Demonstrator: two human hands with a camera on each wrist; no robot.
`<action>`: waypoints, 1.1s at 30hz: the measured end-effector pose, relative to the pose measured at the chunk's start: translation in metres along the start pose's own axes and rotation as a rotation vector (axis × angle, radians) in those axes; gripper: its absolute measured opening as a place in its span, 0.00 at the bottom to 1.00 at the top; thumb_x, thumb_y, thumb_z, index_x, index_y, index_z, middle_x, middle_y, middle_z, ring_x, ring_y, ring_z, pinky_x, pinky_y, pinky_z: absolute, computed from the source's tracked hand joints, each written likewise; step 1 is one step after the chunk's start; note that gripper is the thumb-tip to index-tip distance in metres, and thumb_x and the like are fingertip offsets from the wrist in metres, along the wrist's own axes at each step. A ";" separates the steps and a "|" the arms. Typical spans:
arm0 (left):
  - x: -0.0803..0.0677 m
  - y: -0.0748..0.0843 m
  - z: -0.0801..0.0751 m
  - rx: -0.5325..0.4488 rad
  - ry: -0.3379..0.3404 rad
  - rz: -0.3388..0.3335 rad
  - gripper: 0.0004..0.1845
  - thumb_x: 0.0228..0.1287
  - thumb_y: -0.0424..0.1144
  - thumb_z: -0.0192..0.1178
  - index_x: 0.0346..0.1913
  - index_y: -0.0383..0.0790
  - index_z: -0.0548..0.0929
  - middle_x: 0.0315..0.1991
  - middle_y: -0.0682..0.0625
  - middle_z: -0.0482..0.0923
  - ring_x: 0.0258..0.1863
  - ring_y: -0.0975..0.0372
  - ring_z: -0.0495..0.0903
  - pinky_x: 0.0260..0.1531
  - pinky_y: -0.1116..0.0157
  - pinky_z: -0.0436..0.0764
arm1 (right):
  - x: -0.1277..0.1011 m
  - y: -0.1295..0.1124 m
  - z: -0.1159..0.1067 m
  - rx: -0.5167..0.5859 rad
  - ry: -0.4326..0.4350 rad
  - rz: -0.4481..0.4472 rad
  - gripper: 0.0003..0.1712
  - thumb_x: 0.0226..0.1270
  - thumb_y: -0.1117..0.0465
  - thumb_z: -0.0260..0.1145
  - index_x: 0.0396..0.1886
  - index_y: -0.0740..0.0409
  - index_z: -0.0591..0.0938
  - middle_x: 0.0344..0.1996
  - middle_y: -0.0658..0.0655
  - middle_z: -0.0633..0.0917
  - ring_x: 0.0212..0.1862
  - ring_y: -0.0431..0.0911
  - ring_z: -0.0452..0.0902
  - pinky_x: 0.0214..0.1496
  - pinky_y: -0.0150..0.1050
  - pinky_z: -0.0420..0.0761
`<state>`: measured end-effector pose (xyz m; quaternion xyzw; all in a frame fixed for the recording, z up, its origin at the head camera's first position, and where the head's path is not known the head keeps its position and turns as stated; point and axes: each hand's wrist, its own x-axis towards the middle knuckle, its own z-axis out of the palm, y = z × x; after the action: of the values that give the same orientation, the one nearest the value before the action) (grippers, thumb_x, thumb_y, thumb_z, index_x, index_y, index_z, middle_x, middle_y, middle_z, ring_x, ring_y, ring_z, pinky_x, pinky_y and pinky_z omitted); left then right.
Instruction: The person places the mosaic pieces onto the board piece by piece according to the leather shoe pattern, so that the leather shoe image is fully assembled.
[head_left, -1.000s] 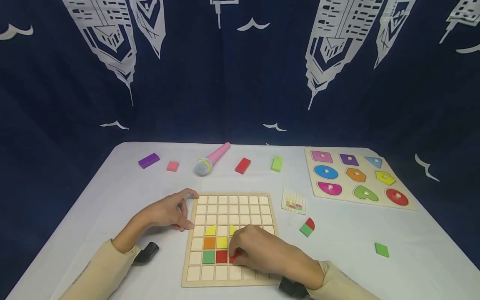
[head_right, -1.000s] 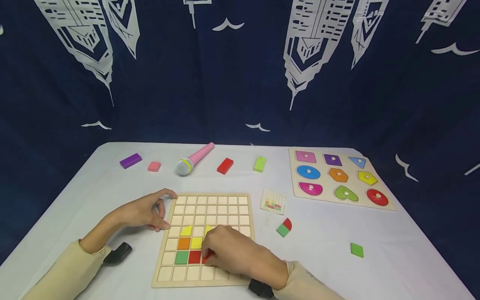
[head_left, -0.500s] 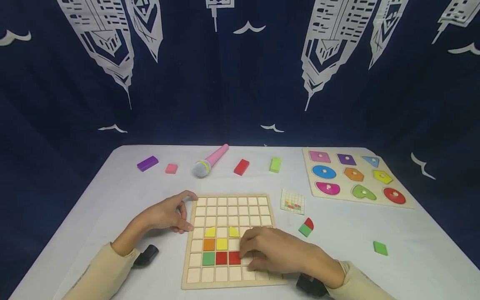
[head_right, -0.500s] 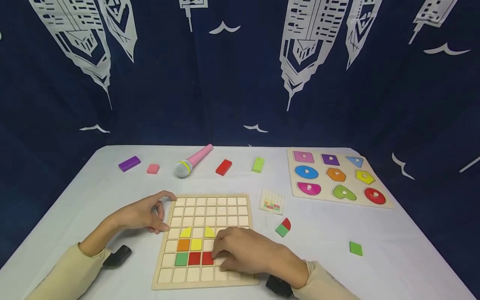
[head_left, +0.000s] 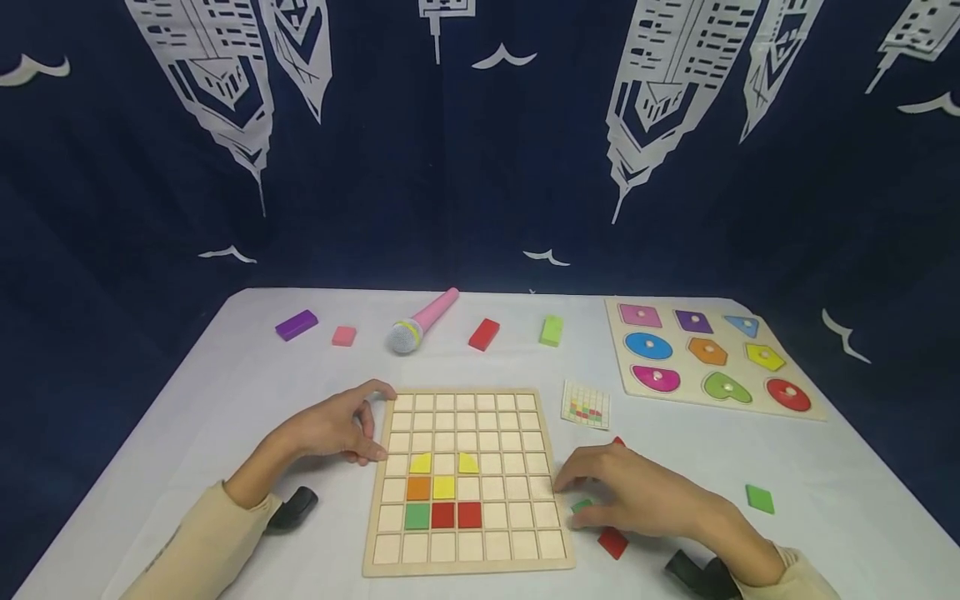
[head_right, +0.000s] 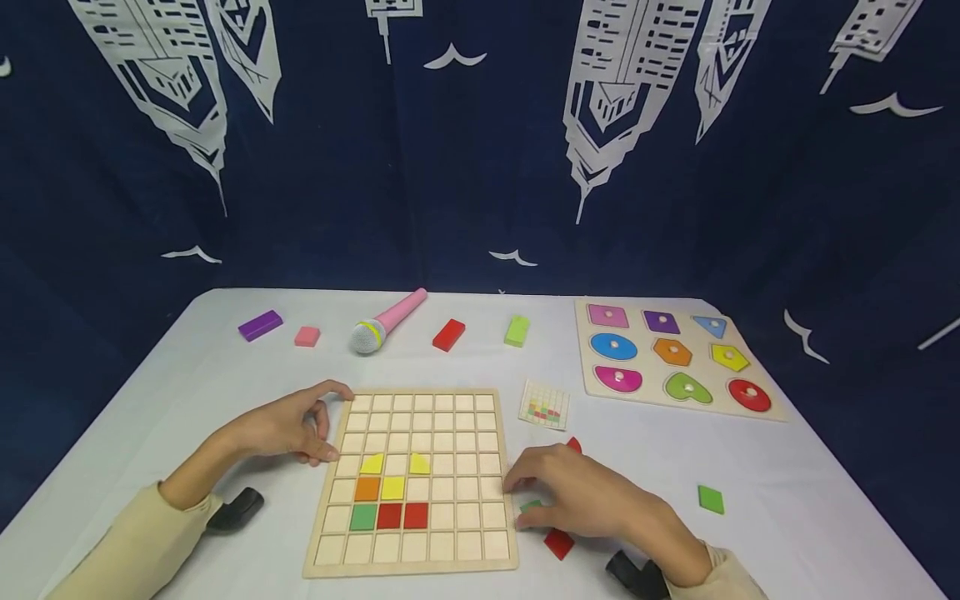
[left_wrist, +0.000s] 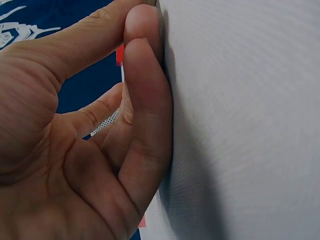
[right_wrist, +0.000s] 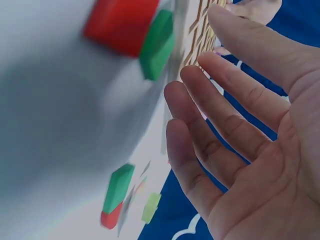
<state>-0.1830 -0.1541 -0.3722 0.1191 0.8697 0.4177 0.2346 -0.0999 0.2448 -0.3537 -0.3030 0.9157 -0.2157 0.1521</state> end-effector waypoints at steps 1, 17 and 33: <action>0.000 0.000 0.000 0.003 0.001 -0.003 0.44 0.46 0.32 0.79 0.66 0.44 0.68 0.32 0.43 0.74 0.23 0.58 0.81 0.27 0.63 0.79 | -0.002 0.002 0.000 -0.004 -0.002 0.011 0.19 0.58 0.48 0.77 0.49 0.42 0.86 0.46 0.36 0.84 0.49 0.34 0.79 0.55 0.38 0.81; 0.002 0.000 -0.001 -0.001 -0.005 -0.005 0.44 0.46 0.32 0.79 0.67 0.44 0.67 0.32 0.43 0.74 0.23 0.58 0.81 0.27 0.63 0.79 | -0.020 0.023 -0.002 -0.021 0.023 0.058 0.21 0.55 0.46 0.78 0.49 0.38 0.85 0.46 0.33 0.83 0.48 0.35 0.77 0.54 0.39 0.81; 0.002 0.000 0.001 -0.005 -0.005 0.009 0.44 0.46 0.31 0.79 0.67 0.42 0.67 0.32 0.43 0.74 0.23 0.58 0.82 0.27 0.63 0.81 | -0.047 0.051 -0.011 0.024 0.081 0.141 0.22 0.53 0.46 0.79 0.49 0.43 0.86 0.41 0.37 0.84 0.40 0.34 0.76 0.45 0.34 0.81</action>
<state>-0.1841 -0.1529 -0.3736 0.1235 0.8675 0.4205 0.2352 -0.0935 0.3139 -0.3617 -0.2272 0.9374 -0.2276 0.1335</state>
